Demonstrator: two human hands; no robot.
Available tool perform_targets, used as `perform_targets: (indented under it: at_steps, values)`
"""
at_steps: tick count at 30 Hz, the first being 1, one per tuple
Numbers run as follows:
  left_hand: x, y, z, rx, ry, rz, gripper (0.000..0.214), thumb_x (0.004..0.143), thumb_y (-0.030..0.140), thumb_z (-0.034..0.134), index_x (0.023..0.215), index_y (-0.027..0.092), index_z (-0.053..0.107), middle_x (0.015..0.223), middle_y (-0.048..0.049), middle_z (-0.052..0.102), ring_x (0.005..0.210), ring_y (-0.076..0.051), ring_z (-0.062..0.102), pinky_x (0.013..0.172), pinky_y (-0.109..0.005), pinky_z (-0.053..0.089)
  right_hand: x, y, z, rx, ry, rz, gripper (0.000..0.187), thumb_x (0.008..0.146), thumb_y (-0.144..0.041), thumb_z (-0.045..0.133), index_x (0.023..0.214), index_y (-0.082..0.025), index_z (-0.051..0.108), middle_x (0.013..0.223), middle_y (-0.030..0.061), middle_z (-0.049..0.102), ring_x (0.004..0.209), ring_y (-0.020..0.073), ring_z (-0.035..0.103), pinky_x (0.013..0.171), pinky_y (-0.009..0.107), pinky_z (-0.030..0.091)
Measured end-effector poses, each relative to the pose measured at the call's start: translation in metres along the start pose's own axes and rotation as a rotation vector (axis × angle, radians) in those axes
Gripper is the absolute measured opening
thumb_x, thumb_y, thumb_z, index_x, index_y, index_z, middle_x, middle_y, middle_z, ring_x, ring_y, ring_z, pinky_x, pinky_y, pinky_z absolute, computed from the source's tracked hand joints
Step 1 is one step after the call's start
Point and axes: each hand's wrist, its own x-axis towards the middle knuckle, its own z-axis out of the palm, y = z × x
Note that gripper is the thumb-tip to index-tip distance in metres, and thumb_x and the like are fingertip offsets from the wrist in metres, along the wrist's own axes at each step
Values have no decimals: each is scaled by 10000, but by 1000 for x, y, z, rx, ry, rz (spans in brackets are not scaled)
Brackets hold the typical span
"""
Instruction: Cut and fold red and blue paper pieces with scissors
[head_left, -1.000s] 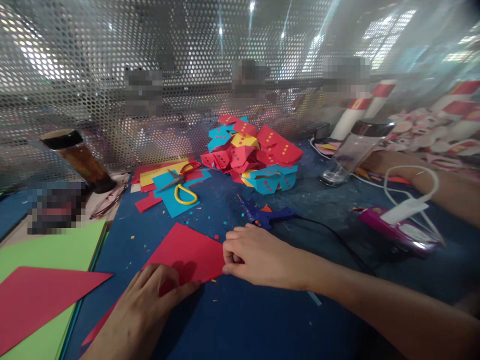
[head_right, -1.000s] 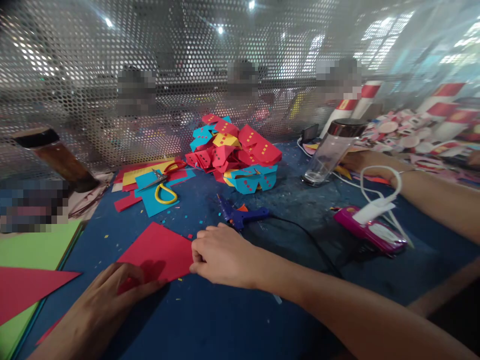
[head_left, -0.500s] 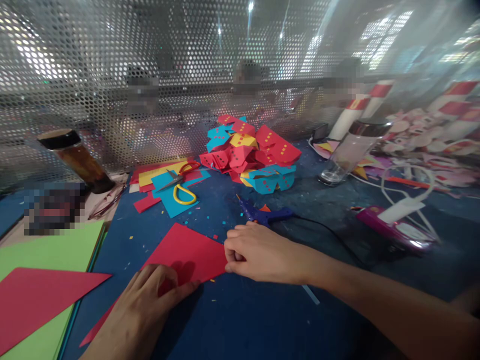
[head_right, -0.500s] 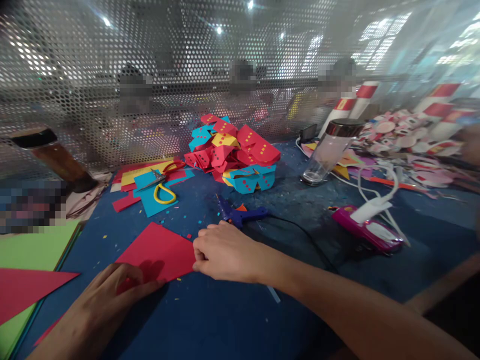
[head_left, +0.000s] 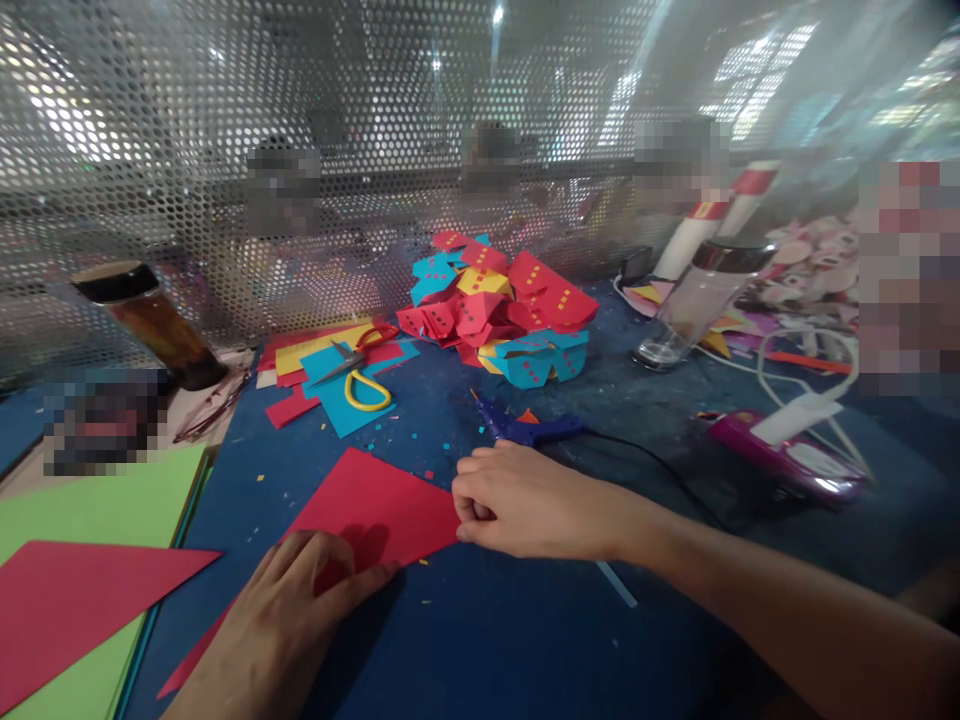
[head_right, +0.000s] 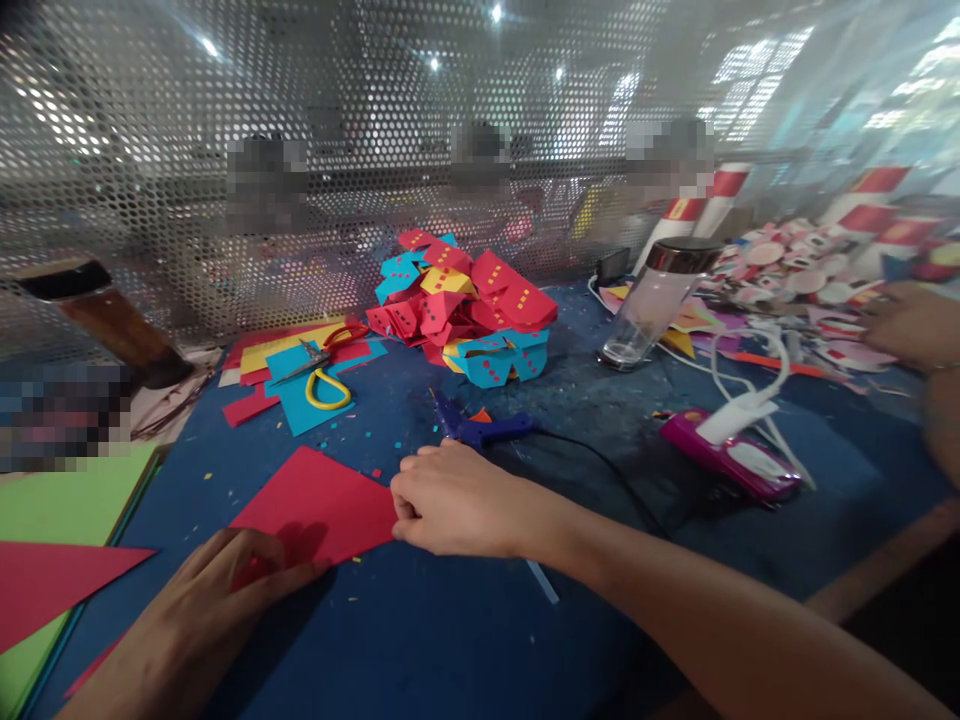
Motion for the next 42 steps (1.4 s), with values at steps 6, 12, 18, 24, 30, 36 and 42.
perform_targets:
  at_steps: [6, 12, 18, 24, 30, 36, 42]
  values:
    - [-1, 1, -1, 35, -14, -33, 525, 931, 84, 379, 1337, 380, 530, 971, -54, 601, 881, -217, 597, 733, -354, 546, -4, 3, -7, 18, -40, -15, 160, 842, -232, 617, 687, -193, 623, 772, 1, 634, 763, 170, 553, 766, 340, 366]
    - [0, -4, -3, 27, -46, 31, 504, 942, 109, 380, 1379, 333, 495, 973, -72, 605, 878, -209, 612, 718, -331, 575, -15, 8, -8, 84, -19, -16, 127, 872, -266, 619, 766, -202, 648, 825, -3, 630, 815, 173, 562, 879, 363, 351]
    - [1, -2, -5, 18, -23, 30, 453, 962, 154, 368, 1347, 328, 531, 971, -71, 620, 862, -209, 619, 707, -337, 587, -14, 2, -1, 58, 22, 10, 149, 861, -283, 679, 756, -190, 627, 860, -2, 622, 882, 176, 546, 924, 369, 338]
    - [0, 1, -1, 16, 4, -29, 432, 971, 173, 352, 1300, 340, 576, 958, -67, 623, 872, -213, 611, 723, -352, 574, -12, 2, 2, 15, 41, -2, 156, 892, -231, 624, 743, -188, 635, 820, 8, 642, 832, 177, 559, 848, 347, 362]
    - [-1, 3, 1, 4, 31, -51, 434, 983, 200, 325, 1299, 363, 573, 987, -75, 623, 910, -240, 617, 746, -406, 570, -15, 5, 6, 15, 68, 18, 155, 854, -162, 573, 709, -190, 620, 794, 4, 639, 739, 157, 574, 713, 285, 387]
    - [0, 4, -3, 13, 20, -44, 424, 998, 202, 320, 1297, 351, 581, 981, -65, 636, 900, -206, 623, 747, -320, 573, -15, 2, 8, 18, 100, 50, 131, 792, -147, 563, 679, -196, 607, 756, -7, 636, 691, 144, 581, 648, 268, 379]
    - [1, 1, -4, 38, 24, 5, 430, 967, 183, 361, 1303, 340, 579, 971, -64, 647, 876, -210, 631, 718, -322, 584, -15, 0, 10, -4, 102, 68, 102, 768, -150, 566, 691, -191, 620, 778, 5, 643, 690, 148, 583, 622, 274, 367]
